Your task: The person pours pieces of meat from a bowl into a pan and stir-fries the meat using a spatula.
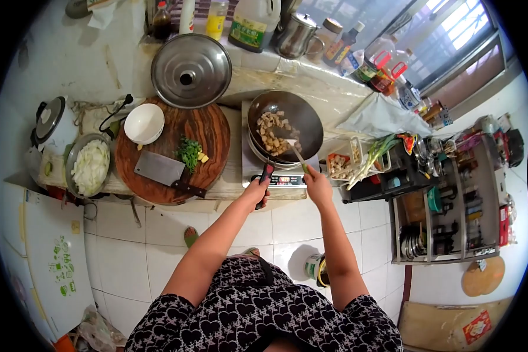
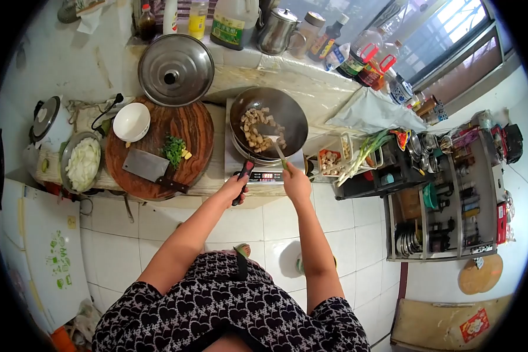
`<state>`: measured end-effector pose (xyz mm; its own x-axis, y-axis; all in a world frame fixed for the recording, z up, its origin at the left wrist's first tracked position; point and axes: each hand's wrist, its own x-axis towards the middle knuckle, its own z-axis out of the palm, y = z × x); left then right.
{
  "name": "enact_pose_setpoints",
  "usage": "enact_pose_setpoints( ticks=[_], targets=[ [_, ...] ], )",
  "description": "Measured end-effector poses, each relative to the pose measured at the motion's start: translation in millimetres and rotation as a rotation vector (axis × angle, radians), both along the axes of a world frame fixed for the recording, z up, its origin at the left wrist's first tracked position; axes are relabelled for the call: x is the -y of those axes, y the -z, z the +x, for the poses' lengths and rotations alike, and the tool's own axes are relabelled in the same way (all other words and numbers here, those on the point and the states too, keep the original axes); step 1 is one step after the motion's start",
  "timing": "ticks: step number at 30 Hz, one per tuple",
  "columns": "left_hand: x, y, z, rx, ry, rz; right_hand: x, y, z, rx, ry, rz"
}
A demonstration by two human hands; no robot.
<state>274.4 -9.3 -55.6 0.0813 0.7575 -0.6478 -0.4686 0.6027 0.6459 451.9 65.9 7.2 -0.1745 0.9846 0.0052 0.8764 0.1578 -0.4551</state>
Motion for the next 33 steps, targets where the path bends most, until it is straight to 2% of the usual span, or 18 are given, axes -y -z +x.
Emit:
enact_pose_setpoints(
  ticks=[6, 7, 8, 10, 13, 16, 20, 22, 30, 33],
  targets=[
    [-2, 4, 2, -0.020, 0.012, 0.012, 27, -55, 2, -0.011, -0.023, -0.076],
    [-1, 4, 3, -0.029, 0.011, 0.005, 26, -49, 0, 0.081, -0.050, -0.067],
    [0, 5, 3, -0.033, 0.019, 0.001, 21, -35, -1, 0.070, -0.022, -0.129],
    [-1, 4, 3, -0.025, 0.000, -0.003, 10, -6, -1, -0.032, -0.035, -0.023],
    [-2, 1, -1, -0.028, 0.007, 0.002, 5, -2, -4, 0.023, 0.017, 0.020],
    [-2, 3, 0, 0.000, 0.018, 0.008, 15, -24, -15, -0.032, 0.037, 0.007],
    [0, 1, 0, -0.014, 0.020, 0.007, 10, -8, -36, 0.064, -0.097, 0.117],
    [0, 0, 2, -0.020, 0.016, 0.001, 4, 9, -44, 0.124, -0.085, 0.148],
    [-1, 2, 0, 0.012, 0.014, 0.003, 3, -12, -21, 0.108, -0.064, 0.105],
    [-1, 4, 1, -0.019, 0.016, 0.013, -10, -11, -27, 0.080, -0.018, 0.172]
  ],
)
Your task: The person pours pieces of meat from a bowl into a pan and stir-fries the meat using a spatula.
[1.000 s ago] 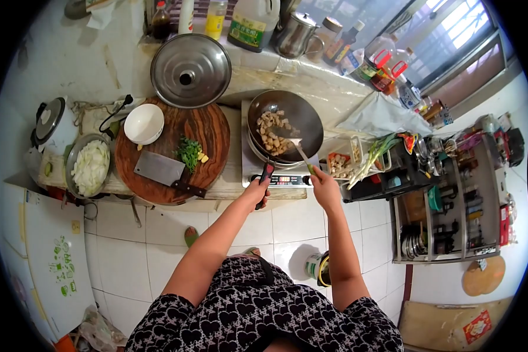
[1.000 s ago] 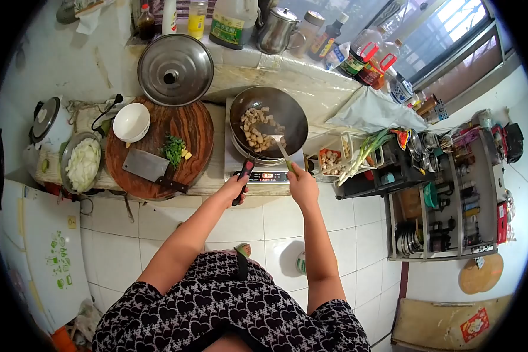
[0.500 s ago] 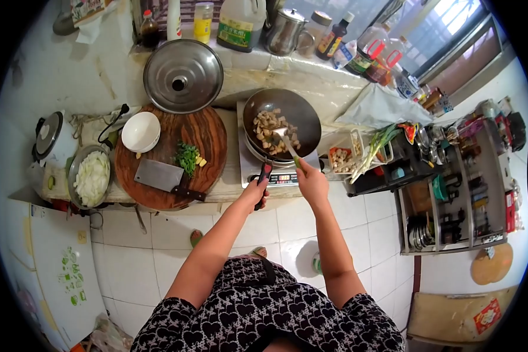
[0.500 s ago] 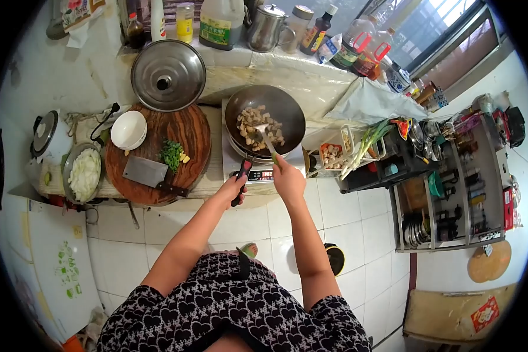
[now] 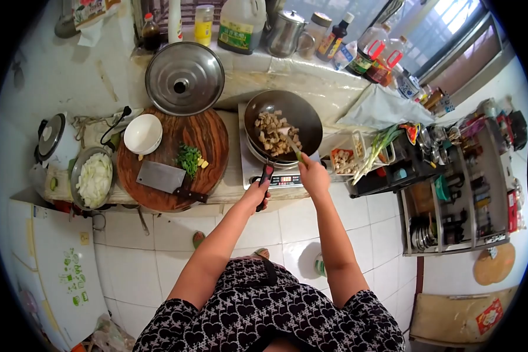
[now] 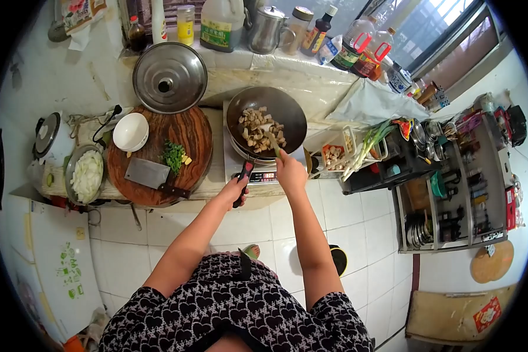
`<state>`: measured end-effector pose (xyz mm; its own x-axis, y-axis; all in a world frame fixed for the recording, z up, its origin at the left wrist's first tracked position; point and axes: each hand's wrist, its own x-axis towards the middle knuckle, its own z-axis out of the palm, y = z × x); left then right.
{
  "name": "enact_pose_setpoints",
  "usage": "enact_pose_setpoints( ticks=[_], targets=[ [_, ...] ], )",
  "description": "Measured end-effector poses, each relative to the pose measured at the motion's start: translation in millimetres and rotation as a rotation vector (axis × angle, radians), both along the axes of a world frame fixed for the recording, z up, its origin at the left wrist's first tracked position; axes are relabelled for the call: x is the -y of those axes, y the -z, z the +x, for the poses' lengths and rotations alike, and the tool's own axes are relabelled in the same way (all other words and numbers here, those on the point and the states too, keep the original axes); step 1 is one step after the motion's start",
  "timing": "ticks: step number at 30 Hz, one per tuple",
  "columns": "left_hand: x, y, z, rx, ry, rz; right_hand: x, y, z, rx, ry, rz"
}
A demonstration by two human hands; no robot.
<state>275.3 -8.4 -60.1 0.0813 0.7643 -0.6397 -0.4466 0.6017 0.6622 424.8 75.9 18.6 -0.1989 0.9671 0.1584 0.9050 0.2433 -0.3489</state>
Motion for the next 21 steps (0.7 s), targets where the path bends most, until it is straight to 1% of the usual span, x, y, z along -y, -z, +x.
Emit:
enact_pose_setpoints(
  ticks=[3, 4, 7, 8, 9, 11, 14, 17, 18, 21],
  targets=[
    [0, 1, 1, -0.013, 0.001, -0.006, -9, 18, -5, -0.010, 0.054, -0.011],
    [0, 0, 0, -0.017, 0.003, -0.007, -11, 29, -1, -0.032, 0.076, -0.064],
    [0, -6, 0, 0.011, -0.001, -0.027, 5, 25, 12, -0.050, 0.091, -0.138],
    [0, -8, -1, 0.014, 0.000, -0.029, 9, 25, 19, -0.094, 0.072, -0.111],
    [1, -7, -1, 0.017, 0.000, -0.031, 14, 15, 20, -0.092, 0.072, -0.110],
    [1, -6, 0, 0.013, -0.001, -0.029, 25, -1, 22, -0.149, 0.120, -0.190],
    [-1, -5, 0, 0.003, -0.003, -0.026, 31, 10, 22, -0.085, 0.116, -0.183],
    [0, -1, 2, -0.010, 0.008, -0.034, 32, 24, 16, -0.074, 0.133, -0.209],
    [-2, 0, 1, -0.020, 0.008, -0.033, 30, 26, 18, -0.100, 0.117, -0.175],
    [-1, -3, 0, 0.001, 0.009, -0.025, 29, 13, 23, -0.127, 0.136, -0.165]
  ],
)
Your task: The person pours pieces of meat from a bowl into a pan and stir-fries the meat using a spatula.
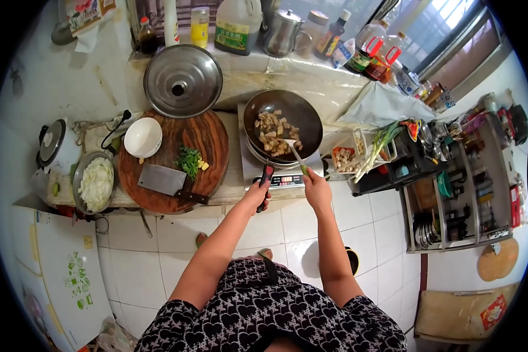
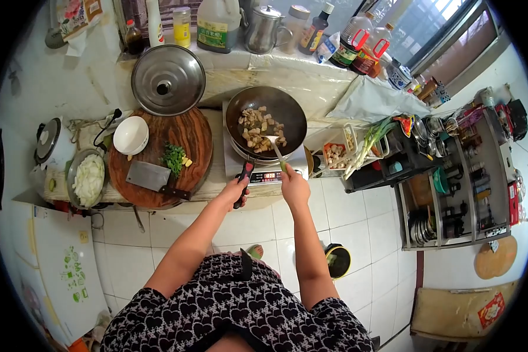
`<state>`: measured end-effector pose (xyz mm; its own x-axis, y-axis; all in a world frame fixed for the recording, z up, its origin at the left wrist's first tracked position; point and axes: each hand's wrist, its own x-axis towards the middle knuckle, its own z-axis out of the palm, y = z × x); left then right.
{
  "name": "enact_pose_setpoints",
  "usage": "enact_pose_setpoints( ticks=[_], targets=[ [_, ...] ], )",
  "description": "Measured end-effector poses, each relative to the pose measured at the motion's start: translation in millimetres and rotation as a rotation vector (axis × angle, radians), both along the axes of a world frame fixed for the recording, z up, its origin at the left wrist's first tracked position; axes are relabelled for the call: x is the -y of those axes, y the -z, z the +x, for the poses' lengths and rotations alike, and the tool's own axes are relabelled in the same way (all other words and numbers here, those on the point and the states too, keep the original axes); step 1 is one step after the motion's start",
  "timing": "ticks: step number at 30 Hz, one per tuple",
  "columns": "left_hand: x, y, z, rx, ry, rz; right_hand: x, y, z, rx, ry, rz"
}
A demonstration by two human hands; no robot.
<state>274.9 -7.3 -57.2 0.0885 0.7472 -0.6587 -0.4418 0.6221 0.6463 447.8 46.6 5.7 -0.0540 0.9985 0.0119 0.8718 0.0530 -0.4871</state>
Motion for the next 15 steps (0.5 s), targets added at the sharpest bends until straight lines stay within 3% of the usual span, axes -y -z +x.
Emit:
enact_pose_setpoints(
  ticks=[4, 7, 15],
  targets=[
    [0, 3, 1, -0.017, -0.007, 0.004, 4, -15, -1, -0.032, -0.007, 0.033],
    [0, 2, 1, -0.016, -0.011, 0.008, 1, 10, -2, 0.065, -0.039, 0.019],
    [0, 5, 1, -0.008, -0.005, 0.019, 20, -23, -13, -0.018, -0.031, 0.004]
  ],
)
